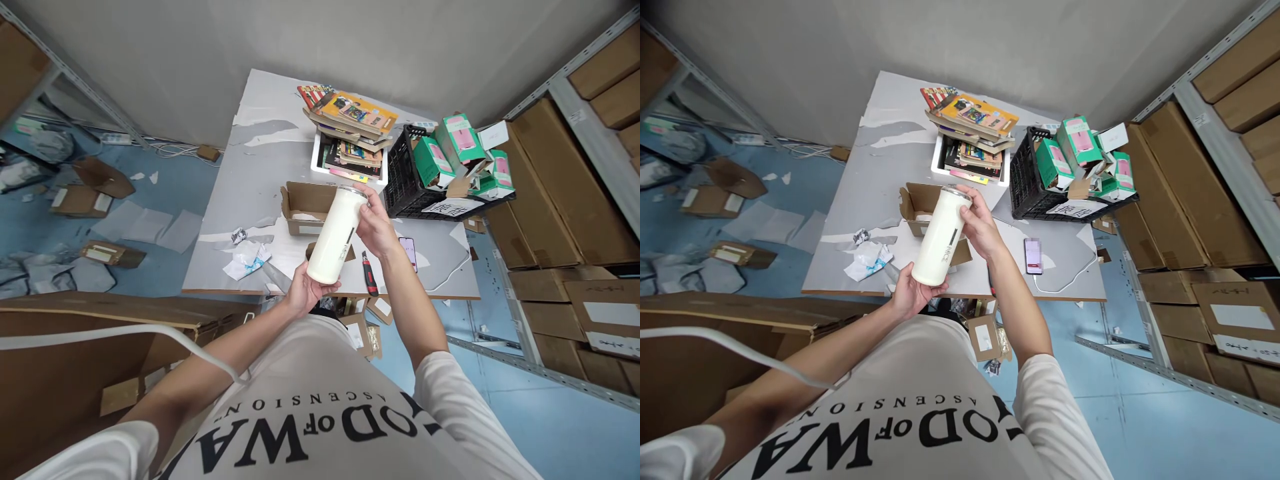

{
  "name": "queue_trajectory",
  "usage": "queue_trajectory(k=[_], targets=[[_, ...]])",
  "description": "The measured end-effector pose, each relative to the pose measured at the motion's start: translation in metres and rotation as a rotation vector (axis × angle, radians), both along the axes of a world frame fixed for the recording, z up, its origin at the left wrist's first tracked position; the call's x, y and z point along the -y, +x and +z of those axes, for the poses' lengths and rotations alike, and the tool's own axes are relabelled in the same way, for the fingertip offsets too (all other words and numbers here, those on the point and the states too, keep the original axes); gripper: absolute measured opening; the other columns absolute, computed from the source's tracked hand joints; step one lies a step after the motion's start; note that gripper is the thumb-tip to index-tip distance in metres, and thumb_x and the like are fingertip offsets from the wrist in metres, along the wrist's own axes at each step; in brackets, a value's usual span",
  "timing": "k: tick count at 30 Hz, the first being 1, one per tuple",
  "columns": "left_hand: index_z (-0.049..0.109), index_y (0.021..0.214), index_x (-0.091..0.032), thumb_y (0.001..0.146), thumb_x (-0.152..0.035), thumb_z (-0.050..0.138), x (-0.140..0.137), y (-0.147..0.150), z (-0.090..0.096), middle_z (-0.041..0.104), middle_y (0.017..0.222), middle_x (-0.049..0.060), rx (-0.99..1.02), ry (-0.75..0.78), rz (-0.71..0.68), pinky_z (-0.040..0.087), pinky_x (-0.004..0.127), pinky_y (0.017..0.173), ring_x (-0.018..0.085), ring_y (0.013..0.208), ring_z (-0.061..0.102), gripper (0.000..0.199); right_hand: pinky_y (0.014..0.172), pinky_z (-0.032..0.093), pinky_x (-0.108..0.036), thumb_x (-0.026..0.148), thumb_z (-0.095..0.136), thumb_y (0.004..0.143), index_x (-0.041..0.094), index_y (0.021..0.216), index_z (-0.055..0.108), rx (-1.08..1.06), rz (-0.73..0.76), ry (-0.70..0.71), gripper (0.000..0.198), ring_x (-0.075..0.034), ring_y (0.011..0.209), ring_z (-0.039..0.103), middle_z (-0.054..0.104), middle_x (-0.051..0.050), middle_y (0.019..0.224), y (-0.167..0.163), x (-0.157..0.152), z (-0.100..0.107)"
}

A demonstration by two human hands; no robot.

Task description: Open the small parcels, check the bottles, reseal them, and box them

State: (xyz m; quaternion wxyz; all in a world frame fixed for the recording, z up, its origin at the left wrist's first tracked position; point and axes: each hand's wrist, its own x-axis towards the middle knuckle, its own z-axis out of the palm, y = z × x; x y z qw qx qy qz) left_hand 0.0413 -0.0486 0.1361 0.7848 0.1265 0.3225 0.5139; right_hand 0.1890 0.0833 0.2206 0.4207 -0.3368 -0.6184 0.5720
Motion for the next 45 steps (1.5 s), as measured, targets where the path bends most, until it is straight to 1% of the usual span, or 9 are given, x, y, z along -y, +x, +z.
queue_trajectory(k=[3, 7, 13, 20, 24, 29, 35, 40, 45], targets=[[0.059, 0.112, -0.01, 0.083, -0.063, 0.038, -0.002, 0.0, -0.001, 0.071, 0.082, 0.011, -0.003, -0.039, -0.047, 0.052, 0.037, 0.074, 0.023, 0.073, 0.067, 0.064, 0.078, 0.055, -0.036, 0.064, 0.055, 0.08, 0.034, 0.127, 0.043, 0.012, -0.037, -0.013, 0.056, -0.019, 0.099, 0.06, 0.055, -0.003, 0.125, -0.001, -0.002, -0.007], [0.057, 0.116, -0.014, 0.083, -0.068, 0.038, -0.01, -0.007, -0.004, 0.071, 0.094, 0.012, -0.117, -0.011, -0.008, 0.051, 0.038, 0.078, 0.025, 0.084, 0.068, 0.066, 0.079, 0.056, -0.035, 0.063, 0.06, 0.077, 0.032, 0.123, 0.047, -0.01, -0.123, 0.033, 0.056, -0.02, 0.105, 0.058, 0.055, -0.003, 0.125, 0.001, -0.005, -0.009], [0.056, 0.108, -0.017, 0.073, -0.063, 0.061, -0.025, -0.048, -0.039, 0.064, 0.106, 0.011, -0.716, 0.184, 0.215, 0.049, 0.038, 0.083, 0.023, 0.095, 0.064, 0.058, 0.089, 0.052, -0.041, 0.059, 0.066, 0.074, 0.031, 0.122, 0.047, 0.01, -0.336, 0.236, 0.059, -0.023, 0.114, 0.054, 0.053, -0.004, 0.124, 0.022, -0.008, -0.011], [0.027, 0.142, -0.02, 0.045, -0.05, 0.085, -0.034, -0.062, -0.078, 0.035, 0.144, 0.019, -1.304, 0.541, -0.122, 0.036, 0.052, 0.105, 0.036, 0.131, 0.04, 0.117, 0.1, 0.043, -0.046, 0.053, 0.07, 0.071, 0.026, 0.111, 0.053, 0.104, -0.477, 0.439, 0.05, -0.025, 0.114, 0.054, 0.053, -0.008, 0.119, 0.023, 0.017, -0.041], [0.015, 0.147, -0.015, 0.042, -0.045, 0.088, -0.041, -0.048, -0.091, 0.032, 0.146, 0.022, -1.339, 0.561, -0.152, 0.03, 0.053, 0.111, 0.038, 0.136, 0.033, 0.131, 0.101, 0.042, -0.048, 0.051, 0.07, 0.07, 0.025, 0.106, 0.054, 0.117, -0.444, 0.436, 0.048, -0.027, 0.12, 0.05, 0.052, -0.01, 0.118, 0.015, 0.036, -0.055], [0.023, 0.144, -0.02, 0.053, -0.038, 0.085, -0.046, -0.039, -0.1, 0.039, 0.144, 0.018, -1.262, 0.556, -0.081, 0.033, 0.051, 0.109, 0.035, 0.133, 0.039, 0.111, 0.101, 0.043, -0.047, 0.047, 0.069, 0.071, 0.026, 0.109, 0.052, 0.17, -0.348, 0.32, 0.046, -0.028, 0.125, 0.046, 0.048, -0.012, 0.125, 0.005, 0.052, -0.069], [0.034, 0.135, -0.019, 0.053, -0.035, 0.083, -0.048, -0.042, -0.095, 0.047, 0.137, 0.017, -1.227, 0.535, -0.064, 0.036, 0.05, 0.106, 0.034, 0.126, 0.047, 0.097, 0.095, 0.048, -0.044, 0.047, 0.07, 0.069, 0.024, 0.137, 0.028, 0.223, -0.312, 0.161, 0.083, -0.026, 0.121, 0.049, 0.043, -0.016, 0.133, -0.015, 0.057, -0.087], [0.035, 0.133, -0.017, 0.055, -0.033, 0.081, -0.048, -0.042, -0.089, 0.05, 0.133, 0.017, -1.228, 0.518, -0.065, 0.039, 0.049, 0.103, 0.035, 0.124, 0.049, 0.092, 0.099, 0.042, -0.044, 0.037, 0.071, 0.068, 0.022, 0.115, 0.051, 0.584, -0.203, 0.256, 0.054, -0.026, 0.116, 0.052, 0.058, -0.013, 0.121, -0.026, 0.06, -0.101], [0.034, 0.135, -0.016, 0.056, -0.034, 0.079, -0.047, -0.044, -0.092, 0.051, 0.131, 0.017, -1.245, 0.532, -0.09, 0.041, 0.048, 0.1, 0.034, 0.121, 0.052, 0.093, 0.1, 0.039, -0.043, 0.032, 0.069, 0.069, 0.021, 0.105, 0.054, 0.836, -0.095, 0.279, 0.04, -0.026, 0.115, 0.052, 0.061, -0.012, 0.118, -0.031, 0.061, -0.105]])
